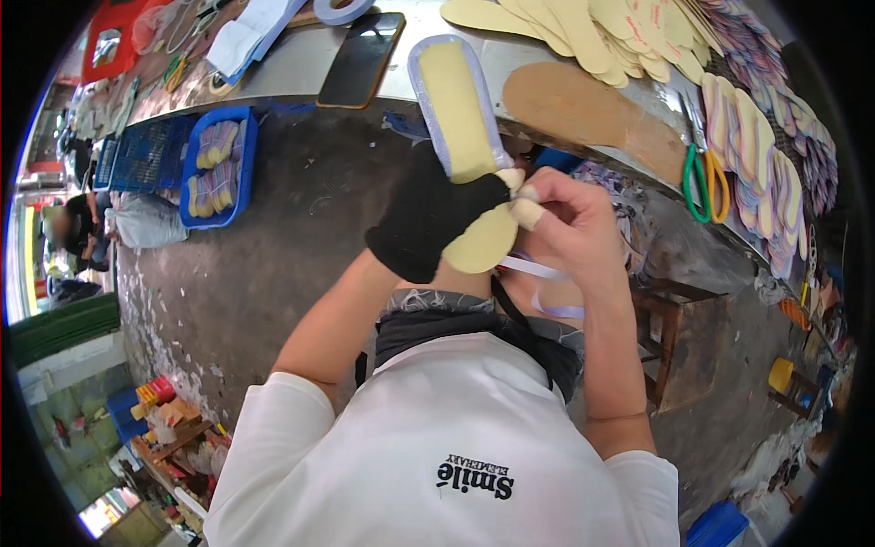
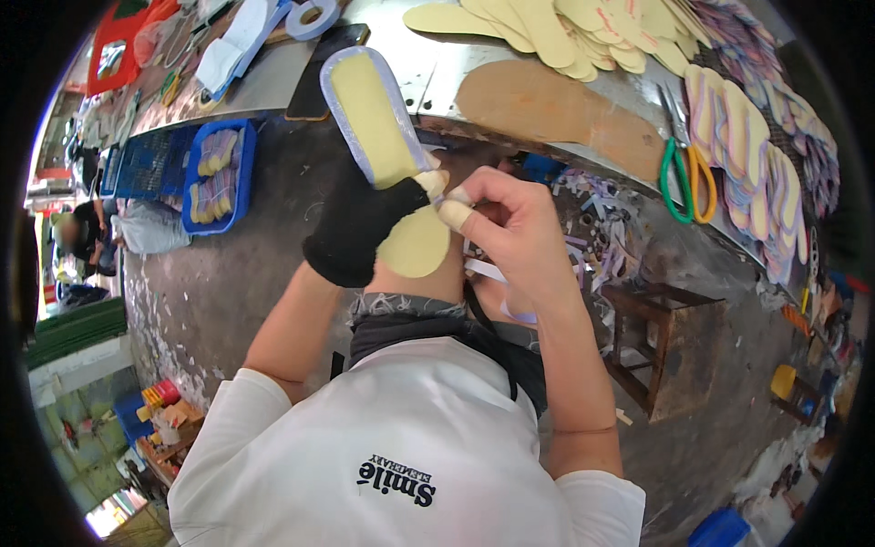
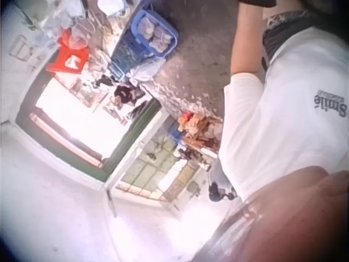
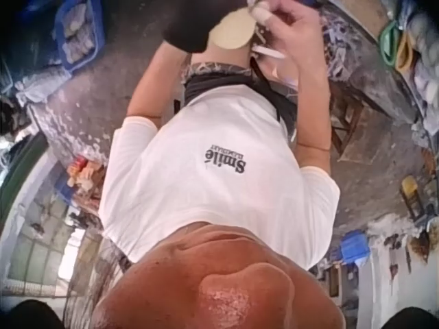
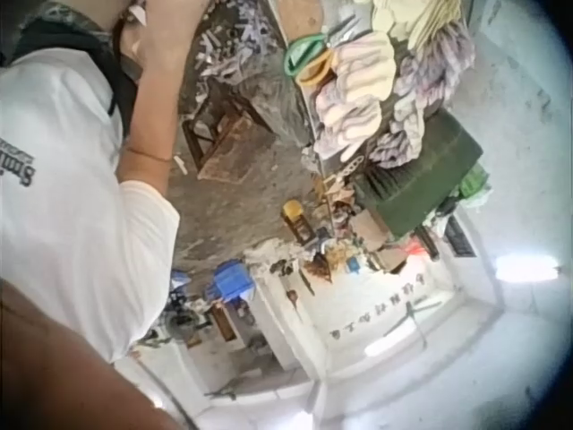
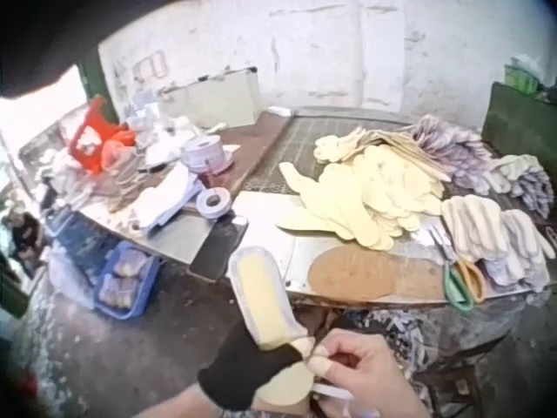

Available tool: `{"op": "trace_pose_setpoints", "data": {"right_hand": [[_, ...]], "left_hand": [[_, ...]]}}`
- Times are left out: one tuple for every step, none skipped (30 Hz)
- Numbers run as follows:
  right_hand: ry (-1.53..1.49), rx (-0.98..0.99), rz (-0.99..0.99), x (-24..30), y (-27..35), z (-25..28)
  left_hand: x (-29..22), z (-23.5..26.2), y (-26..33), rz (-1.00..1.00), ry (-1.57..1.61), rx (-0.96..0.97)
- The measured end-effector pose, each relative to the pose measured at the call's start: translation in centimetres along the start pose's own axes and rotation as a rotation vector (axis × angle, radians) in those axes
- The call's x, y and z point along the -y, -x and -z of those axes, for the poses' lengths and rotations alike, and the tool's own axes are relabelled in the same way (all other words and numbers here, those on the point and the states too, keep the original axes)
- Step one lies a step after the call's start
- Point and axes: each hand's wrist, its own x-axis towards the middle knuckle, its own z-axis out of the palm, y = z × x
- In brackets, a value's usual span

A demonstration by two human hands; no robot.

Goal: Manually applying purple trim or binding to the edges of shoe insole components using hands and scissors.

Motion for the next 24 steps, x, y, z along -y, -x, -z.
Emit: {"op": "trace_pose_setpoints", "data": {"right_hand": [[0.046, 0.077, -0.029, -0.1, 0.0, 0.9], [0.169, 0.140, -0.156, 0.4, -0.3, 2.0], [0.190, 0.062, -0.131, 0.3, -0.7, 2.5], [0.213, -0.022, -0.101, 0.0, -1.3, 3.3], [0.244, -0.160, -0.004, -0.2, -1.6, 4.7], [0.402, -0.337, 0.117, -0.4, -1.8, 6.7], [0.620, -0.505, 0.204, 0.7, -1.6, 8.2], [0.837, -0.670, 0.289, 2.0, -1.1, 9.6], [1.114, -0.774, 0.311, 2.8, -0.6, 11.7], [1.387, -0.869, 0.330, 3.5, 0.0, 13.6], [1.399, -0.880, 0.334, 3.8, 0.4, 15.2], [1.548, -0.893, 0.234, 3.8, 0.8, 16.6], [1.690, -0.898, 0.131, 3.7, 1.1, 17.6], [1.689, -0.895, 0.140, 3.5, 1.1, 18.3], [1.661, -0.886, 0.065, 3.3, 0.9, 18.7], [1.632, -0.866, -0.008, 3.1, 0.6, 19.1], [1.602, -0.852, -0.040, 3.1, 0.4, 19.3], [1.530, -0.857, 0.074, 3.2, 0.9, 19.2], [1.482, -0.897, 0.193, 2.6, 1.7, 20.0], [1.290, -0.845, 0.018, 3.4, 2.0, 18.1], [0.995, -0.794, 0.041, 2.8, 3.1, 18.6], [0.708, -0.706, 0.108, 1.9, 4.2, 18.2], [0.548, -0.682, 0.095, 1.6, 4.9, 15.8], [0.463, -0.574, 0.103, 1.2, 5.2, 13.1]], "left_hand": [[0.1, 0.3, -0.1, 0.061, 0.059, 0.097], [0.2, 0.5, -0.4, 0.115, 0.113, 0.189], [0.4, 0.9, -0.3, 0.266, 0.188, 0.201], [0.6, 1.7, -0.2, 0.458, 0.367, 0.259], [2.7, 2.5, 0.0, 0.545, 0.643, 0.240], [2.7, 1.9, -0.1, 0.401, 0.846, 0.371], [1.6, 1.7, 0.0, 0.448, 0.891, 0.369], [0.2, 1.6, 0.3, 0.497, 0.934, 0.364], [-0.1, 1.3, 0.4, 0.449, 0.996, 0.370], [-0.4, 0.9, 0.5, 0.398, 1.055, 0.368], [-0.4, 0.6, 0.3, 0.368, 1.085, 0.382], [-0.1, 0.4, 0.0, 0.365, 1.089, 0.392], [0.3, 0.4, -0.4, 0.281, 1.059, 0.375], [0.3, 0.6, -0.8, 0.196, 1.023, 0.349], [-0.1, 0.3, -0.9, 0.201, 1.026, 0.326], [-0.5, 0.1, -1.0, 0.233, 1.000, 0.329], [-0.5, -0.2, -0.9, 0.236, 1.005, 0.296], [-0.5, -0.6, -0.8, 0.239, 1.010, 0.258], [-0.8, -1.1, -0.9, 0.244, 1.016, 0.244], [-0.5, -1.4, -0.9, 0.209, 1.012, 0.171], [-0.5, -1.6, -1.0, 0.226, 1.043, 0.167], [-0.5, -1.6, -1.1, 0.243, 1.073, 0.163], [-0.3, -1.5, -1.3, 0.274, 1.112, 0.131], [-0.4, -1.4, -1.2, 0.301, 1.149, 0.098]]}}
